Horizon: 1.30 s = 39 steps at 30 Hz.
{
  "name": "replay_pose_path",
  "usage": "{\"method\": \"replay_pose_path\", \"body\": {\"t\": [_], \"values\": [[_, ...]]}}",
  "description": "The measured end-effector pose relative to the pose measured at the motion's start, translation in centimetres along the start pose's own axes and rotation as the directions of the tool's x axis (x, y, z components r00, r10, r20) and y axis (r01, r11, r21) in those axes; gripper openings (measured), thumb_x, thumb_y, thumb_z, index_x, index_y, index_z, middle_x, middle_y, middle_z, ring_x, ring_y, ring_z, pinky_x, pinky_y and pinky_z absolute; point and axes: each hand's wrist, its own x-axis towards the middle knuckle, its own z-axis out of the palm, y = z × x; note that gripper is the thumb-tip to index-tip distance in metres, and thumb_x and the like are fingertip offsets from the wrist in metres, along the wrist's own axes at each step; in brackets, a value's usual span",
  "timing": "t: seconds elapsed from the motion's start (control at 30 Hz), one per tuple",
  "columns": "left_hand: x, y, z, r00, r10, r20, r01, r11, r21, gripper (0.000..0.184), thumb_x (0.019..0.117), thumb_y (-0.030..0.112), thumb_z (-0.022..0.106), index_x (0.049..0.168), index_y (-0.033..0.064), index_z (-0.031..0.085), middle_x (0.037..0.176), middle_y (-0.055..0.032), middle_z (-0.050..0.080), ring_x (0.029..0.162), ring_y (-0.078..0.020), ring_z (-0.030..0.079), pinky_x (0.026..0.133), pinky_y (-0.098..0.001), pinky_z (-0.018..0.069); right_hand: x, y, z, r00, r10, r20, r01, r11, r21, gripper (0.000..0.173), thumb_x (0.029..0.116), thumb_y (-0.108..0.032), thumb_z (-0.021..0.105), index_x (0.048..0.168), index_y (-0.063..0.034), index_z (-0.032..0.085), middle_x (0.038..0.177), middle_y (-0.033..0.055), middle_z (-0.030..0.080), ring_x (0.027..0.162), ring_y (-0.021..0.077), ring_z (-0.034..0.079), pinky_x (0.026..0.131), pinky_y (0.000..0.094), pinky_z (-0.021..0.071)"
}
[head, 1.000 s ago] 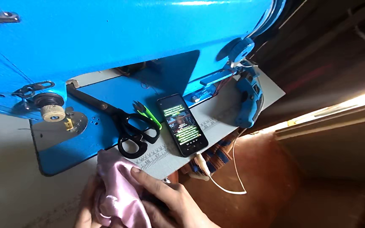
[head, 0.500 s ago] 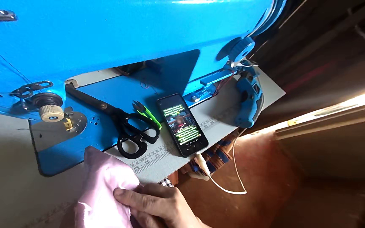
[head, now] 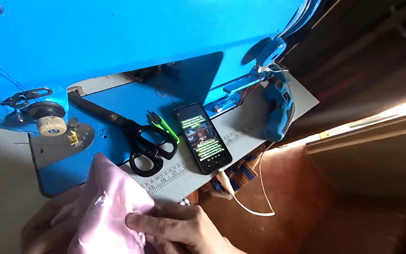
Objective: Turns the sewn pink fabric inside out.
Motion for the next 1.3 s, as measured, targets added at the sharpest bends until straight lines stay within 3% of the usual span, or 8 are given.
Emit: {"method": "replay_pose_path", "body": {"t": [0.27,0.33,0.43,0.7,1.03,1.1,1.17,1.3], "values": [[0.4,-0.8,-1.3,0.991,0.129,0.023,-0.131,0.975,0.178,0.018,0.0940,0.026,0.070,0.108,0.0142,0.068,0.139,0.0009,0.057,0.130,-0.0154,0.054,0.110,-0.0345,0.0462,-0.2,-0.2,-0.3,0.999,0.024,0.025,-0.024,1.000,-0.018,0.032,0.1025,-0.008,0.053,0.129,-0.0070,0.071,0.086,0.0126,0.069,0.071,0.0180,0.063,0.062,0.0305,0.0531],[0.3,-0.7,-1.5,0.987,0.154,0.040,-0.159,0.960,0.232,0.021,0.0949,0.027,0.069,0.111,0.0135,0.069,0.138,0.0010,0.059,0.130,-0.0153,0.055,0.109,-0.0341,0.0473,-0.2,-0.1,-0.3,0.999,0.026,0.029,-0.025,0.999,-0.030,0.032,0.1024,-0.009,0.054,0.129,-0.0079,0.072,0.085,0.0121,0.069,0.069,0.0182,0.062,0.061,0.0310,0.0524],[0.1,-0.3,-1.2,0.983,0.173,0.062,-0.183,0.939,0.291,0.022,0.0956,0.025,0.068,0.114,0.0129,0.068,0.132,0.0034,0.062,0.126,-0.0113,0.057,0.105,-0.0294,0.0491,-0.1,-0.3,-0.1,0.998,0.033,0.046,-0.032,0.999,-0.022,0.030,0.1027,-0.010,0.055,0.127,-0.0092,0.072,0.088,0.0122,0.071,0.072,0.0191,0.065,0.061,0.0329,0.0536],[0.1,-0.5,-1.9,0.978,0.200,0.055,-0.206,0.911,0.356,0.021,0.0965,0.029,0.067,0.106,0.0095,0.064,0.116,0.0031,0.064,0.112,-0.0055,0.060,0.094,-0.0236,0.0503,0.0,-0.3,-0.3,0.998,0.035,0.043,-0.034,0.999,-0.014,0.031,0.1021,-0.009,0.055,0.128,-0.0075,0.072,0.081,0.0118,0.068,0.067,0.0182,0.062,0.059,0.0310,0.0516],[-0.4,-0.6,-1.9,0.981,0.178,0.075,-0.193,0.916,0.351,0.026,0.0955,0.030,0.070,0.112,0.0104,0.064,0.113,0.0032,0.064,0.110,-0.0054,0.059,0.094,-0.0248,0.0498,0.2,-0.3,0.0,0.998,0.034,0.051,-0.034,0.999,-0.001,0.032,0.1024,-0.009,0.053,0.128,-0.0074,0.071,0.085,0.0117,0.070,0.069,0.0186,0.064,0.060,0.0326,0.0534],[-0.6,-0.6,-1.9,0.985,0.151,0.087,-0.172,0.921,0.350,0.029,0.0965,0.031,0.069,0.118,0.0127,0.064,0.114,0.0066,0.065,0.110,-0.0022,0.060,0.095,-0.0224,0.0497,0.2,-0.3,0.1,0.998,0.025,0.052,-0.025,1.000,0.005,0.032,0.1014,-0.008,0.054,0.127,-0.0065,0.072,0.083,0.0119,0.069,0.068,0.0189,0.063,0.060,0.0321,0.0523],[-0.7,-0.8,-2.2,0.984,0.133,0.123,-0.168,0.921,0.352,0.034,0.0968,0.032,0.068,0.123,0.0107,0.062,0.118,0.0039,0.063,0.114,-0.0041,0.058,0.098,-0.0242,0.0484,0.2,-0.2,0.2,0.998,0.016,0.054,-0.016,1.000,0.007,0.031,0.1012,-0.008,0.054,0.126,-0.0060,0.072,0.083,0.0122,0.069,0.067,0.0188,0.062,0.059,0.0320,0.0519],[-0.7,-0.8,-2.2,0.984,0.123,0.132,-0.164,0.913,0.374,0.035,0.0964,0.034,0.067,0.119,0.0082,0.062,0.114,0.0016,0.063,0.110,-0.0037,0.058,0.095,-0.0231,0.0485,0.1,-0.2,0.4,0.998,0.016,0.060,-0.017,1.000,0.017,0.030,0.1022,-0.009,0.054,0.124,-0.0063,0.073,0.086,0.0127,0.072,0.067,0.0187,0.063,0.059,0.0325,0.0522]]}}
